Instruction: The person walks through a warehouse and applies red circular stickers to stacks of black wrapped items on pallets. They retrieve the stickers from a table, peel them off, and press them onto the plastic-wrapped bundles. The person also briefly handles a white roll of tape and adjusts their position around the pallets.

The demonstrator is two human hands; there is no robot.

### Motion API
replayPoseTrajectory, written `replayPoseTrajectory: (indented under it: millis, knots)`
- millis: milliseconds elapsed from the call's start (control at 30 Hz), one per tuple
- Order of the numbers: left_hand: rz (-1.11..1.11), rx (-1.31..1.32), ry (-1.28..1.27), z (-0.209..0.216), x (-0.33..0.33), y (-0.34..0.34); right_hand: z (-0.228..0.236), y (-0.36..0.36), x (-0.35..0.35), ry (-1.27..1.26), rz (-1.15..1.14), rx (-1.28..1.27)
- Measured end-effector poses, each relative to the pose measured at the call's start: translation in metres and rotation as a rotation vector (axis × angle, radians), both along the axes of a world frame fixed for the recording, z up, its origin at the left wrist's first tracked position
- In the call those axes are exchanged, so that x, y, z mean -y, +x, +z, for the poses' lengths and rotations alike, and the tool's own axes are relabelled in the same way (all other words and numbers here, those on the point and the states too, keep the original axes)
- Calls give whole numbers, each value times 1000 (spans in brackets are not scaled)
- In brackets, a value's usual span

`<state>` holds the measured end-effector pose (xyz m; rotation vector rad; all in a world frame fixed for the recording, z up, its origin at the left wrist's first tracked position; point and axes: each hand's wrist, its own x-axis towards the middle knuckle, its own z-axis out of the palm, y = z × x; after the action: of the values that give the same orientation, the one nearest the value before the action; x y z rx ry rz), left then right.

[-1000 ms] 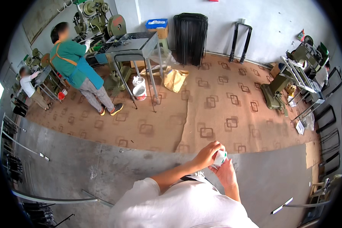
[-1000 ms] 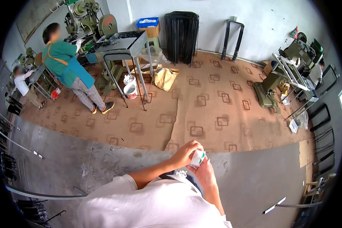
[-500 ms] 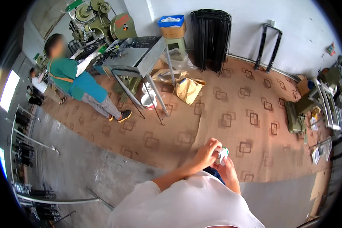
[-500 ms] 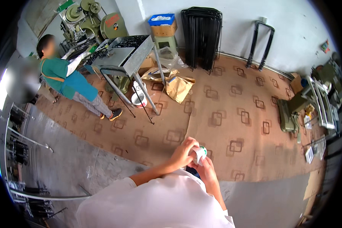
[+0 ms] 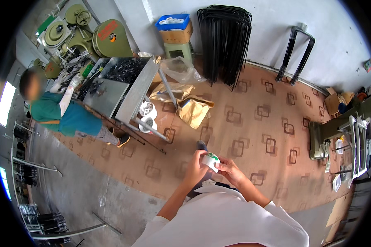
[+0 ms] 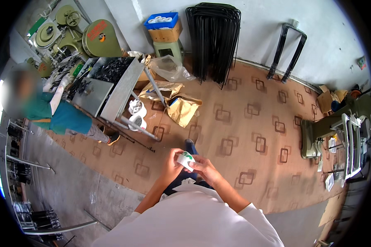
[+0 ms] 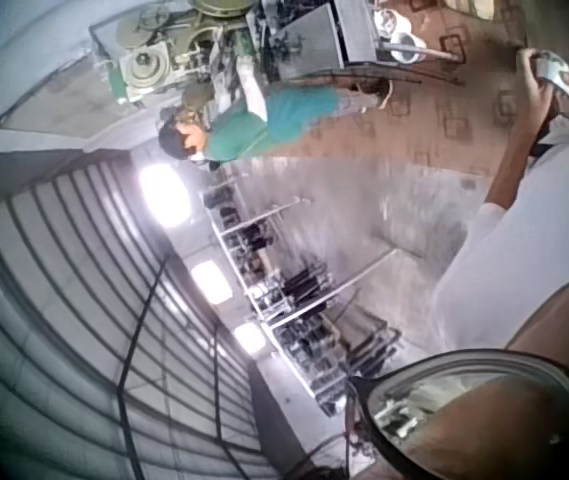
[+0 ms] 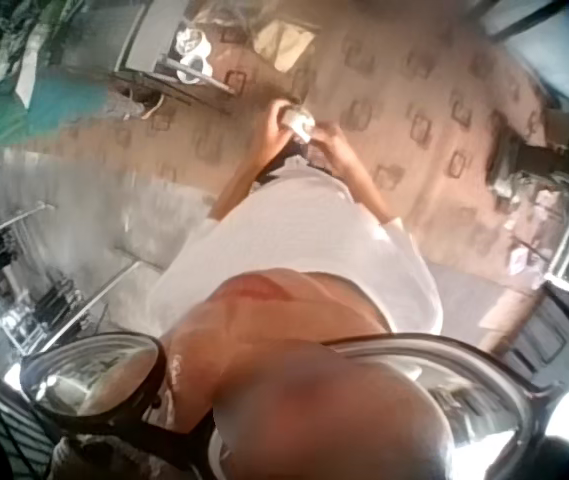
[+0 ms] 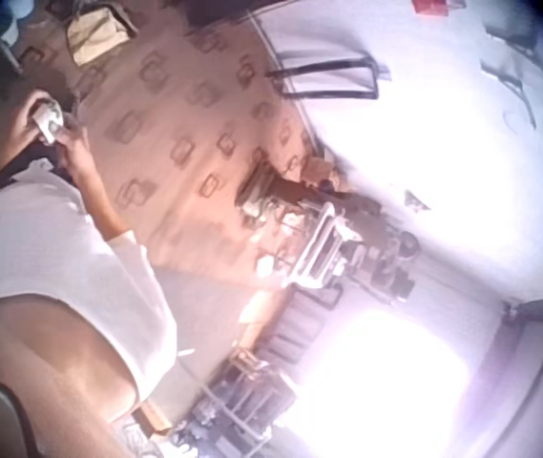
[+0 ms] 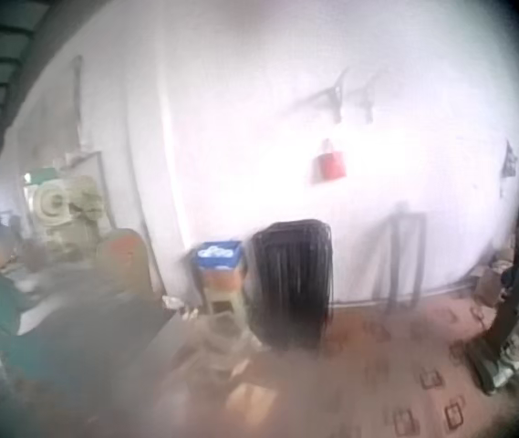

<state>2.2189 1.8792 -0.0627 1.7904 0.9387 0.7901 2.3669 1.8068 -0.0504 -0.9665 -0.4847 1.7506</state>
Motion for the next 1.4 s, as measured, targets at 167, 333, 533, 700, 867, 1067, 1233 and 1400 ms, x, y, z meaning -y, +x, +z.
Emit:
replayPoseTrajectory:
  millis: [167,333,533,700,867,1067,1233,1400]
  knots:
    - [-59,100,-87,8,-105,75,4,73,-102,9,-23,121]
    - [-172,133,131,17,-219,152,15,141,-199,30,-130,172]
    - [-157,56,214,37,-318,210,32,192,-304,45,-126,46]
    - [6,44,22,9,-387,231,19,239,-404,9,46,31]
    - [321,-144,-192,11,-443,252,-14,313,-518,-239,163,143]
    - [636,-95,-207,2,-462,279,-18,382,-651,-197,303,209]
    - [626,-22,-301,2,-496,293,-19,379,-710,-174,302,202]
    - [495,-66,-217,-10,-554,294,-24,356,-722,-177,358,157]
